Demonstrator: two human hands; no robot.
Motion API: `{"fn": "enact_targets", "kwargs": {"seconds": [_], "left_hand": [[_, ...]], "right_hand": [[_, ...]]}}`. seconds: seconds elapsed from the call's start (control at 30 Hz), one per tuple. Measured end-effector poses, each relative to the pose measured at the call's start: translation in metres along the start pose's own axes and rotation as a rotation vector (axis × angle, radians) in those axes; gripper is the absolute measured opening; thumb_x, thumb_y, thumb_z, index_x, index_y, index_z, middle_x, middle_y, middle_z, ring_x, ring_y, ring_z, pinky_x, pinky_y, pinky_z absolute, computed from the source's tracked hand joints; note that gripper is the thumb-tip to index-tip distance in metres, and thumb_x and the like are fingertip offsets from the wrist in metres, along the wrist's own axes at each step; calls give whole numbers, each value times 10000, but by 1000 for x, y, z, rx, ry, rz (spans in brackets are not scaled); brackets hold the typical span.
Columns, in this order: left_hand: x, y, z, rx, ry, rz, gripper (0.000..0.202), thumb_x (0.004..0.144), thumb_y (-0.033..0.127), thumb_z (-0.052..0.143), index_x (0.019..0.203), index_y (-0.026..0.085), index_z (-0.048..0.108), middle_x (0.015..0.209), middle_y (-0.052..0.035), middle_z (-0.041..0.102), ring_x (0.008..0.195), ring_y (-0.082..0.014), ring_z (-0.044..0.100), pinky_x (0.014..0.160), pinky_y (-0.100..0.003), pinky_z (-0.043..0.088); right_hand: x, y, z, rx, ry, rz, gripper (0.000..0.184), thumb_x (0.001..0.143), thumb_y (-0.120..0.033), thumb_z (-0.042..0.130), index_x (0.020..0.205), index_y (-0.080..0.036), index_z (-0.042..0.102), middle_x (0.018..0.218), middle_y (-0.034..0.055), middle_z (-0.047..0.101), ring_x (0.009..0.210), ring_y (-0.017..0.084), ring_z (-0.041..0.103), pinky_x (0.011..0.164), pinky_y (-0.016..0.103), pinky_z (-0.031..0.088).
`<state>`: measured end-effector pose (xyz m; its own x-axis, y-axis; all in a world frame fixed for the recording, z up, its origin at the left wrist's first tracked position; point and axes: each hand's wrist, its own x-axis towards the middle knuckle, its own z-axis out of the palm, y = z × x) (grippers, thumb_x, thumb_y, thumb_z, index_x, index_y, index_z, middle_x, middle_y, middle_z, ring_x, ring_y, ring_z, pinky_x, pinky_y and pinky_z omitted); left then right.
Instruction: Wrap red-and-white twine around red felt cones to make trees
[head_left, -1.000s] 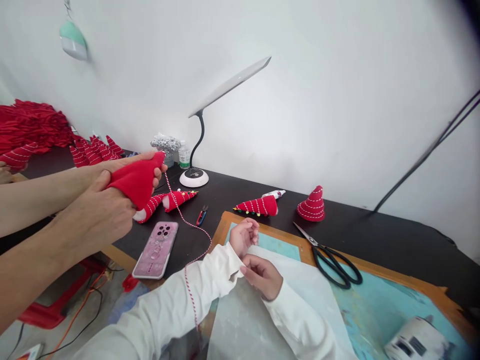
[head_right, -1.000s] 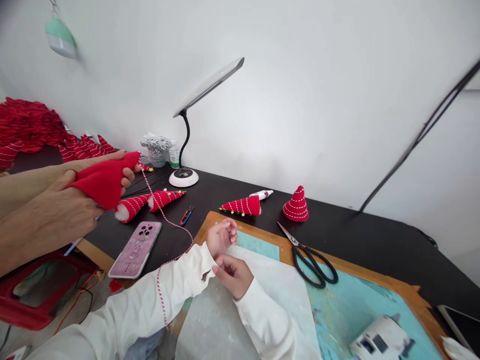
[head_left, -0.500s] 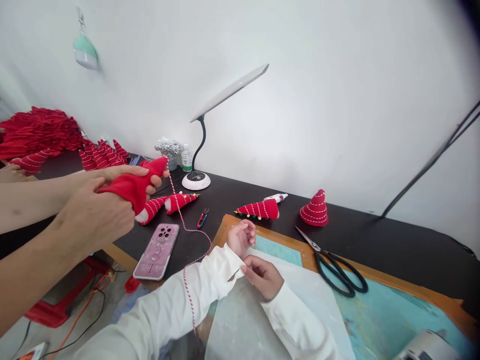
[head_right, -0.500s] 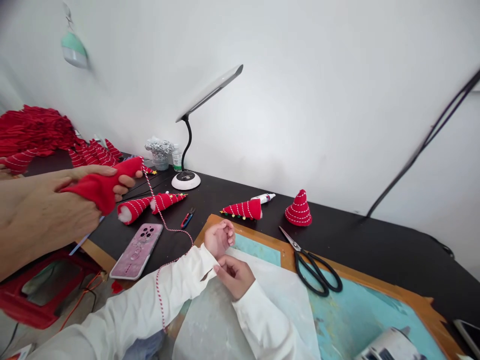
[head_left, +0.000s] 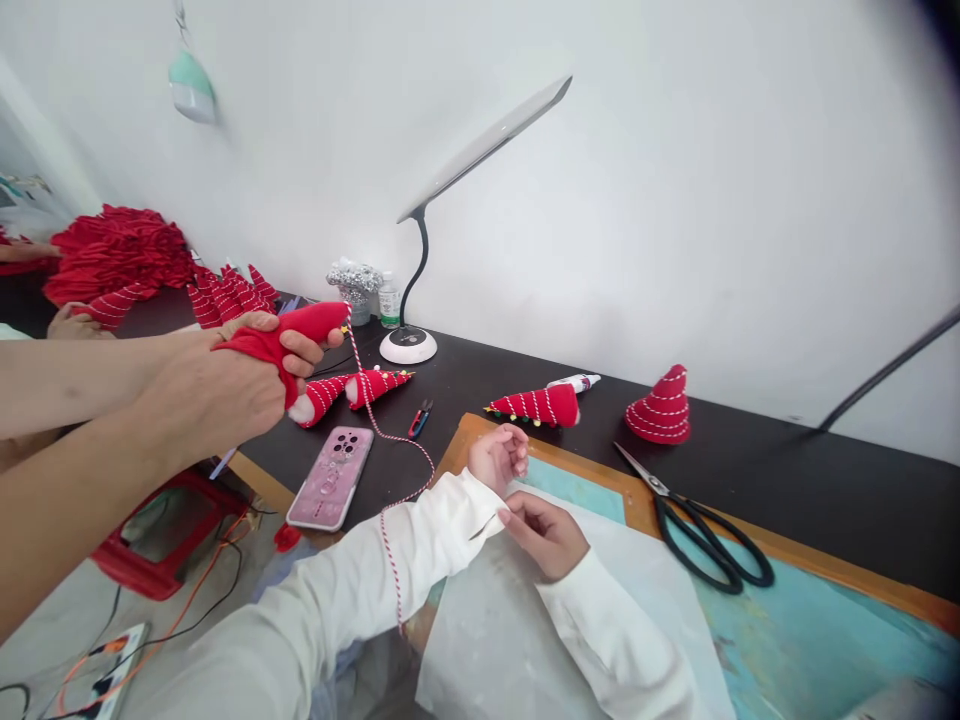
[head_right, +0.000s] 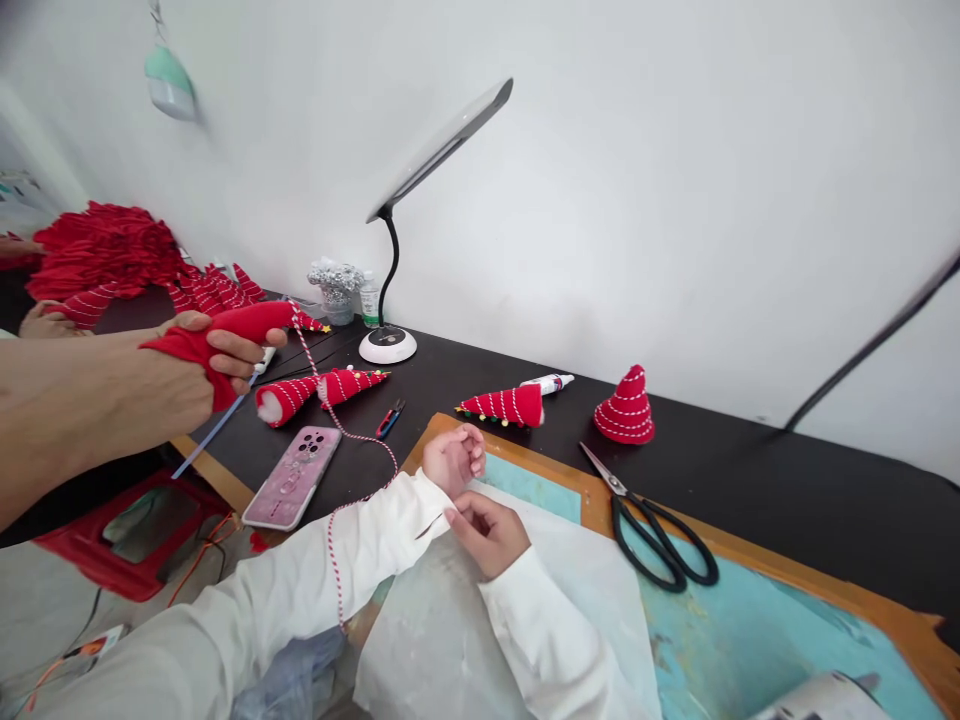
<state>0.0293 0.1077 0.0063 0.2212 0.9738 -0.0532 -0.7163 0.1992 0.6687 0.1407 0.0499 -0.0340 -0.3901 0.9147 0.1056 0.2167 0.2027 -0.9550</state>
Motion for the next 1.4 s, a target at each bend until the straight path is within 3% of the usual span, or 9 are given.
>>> {"fn": "enact_targets", "kwargs": {"seconds": [0.3,0.47,0.6,1.4], "left_hand": [[-2,-4,0,36,-9,6,231,627,346,548,749,154,508,595,22,424,462,-81,394,465,-224,284],[1,-13,-2,149,32,64,317,591,215,610,875,188,470,741,42,489,444,-48,419,442,-209,286],[2,-18,-3,211,-11,65,329,594,200,604,896,185,476,763,41,490,437,-42,425,437,-206,292],[0,-16,-4,212,-34,100,268,620,231,582,867,183,488,762,38,484,454,-36,429,464,-201,299]], "right_hand": [[-2,-21,-17,11,77,-20,471,820,-598,534,842,-132,596,597,-8,425,540,89,328,546,227,258],[-5,-29,-13,-134,17,10,387,792,-518,576,783,-135,626,595,-3,458,520,80,305,531,227,224],[-6,-29,-9,-92,-7,16,412,790,-536,562,702,-135,589,556,-11,400,535,84,282,539,227,218],[-4,-24,-9,-98,42,3,430,801,-552,556,691,-137,571,544,-15,392,533,84,272,535,232,219]]}}
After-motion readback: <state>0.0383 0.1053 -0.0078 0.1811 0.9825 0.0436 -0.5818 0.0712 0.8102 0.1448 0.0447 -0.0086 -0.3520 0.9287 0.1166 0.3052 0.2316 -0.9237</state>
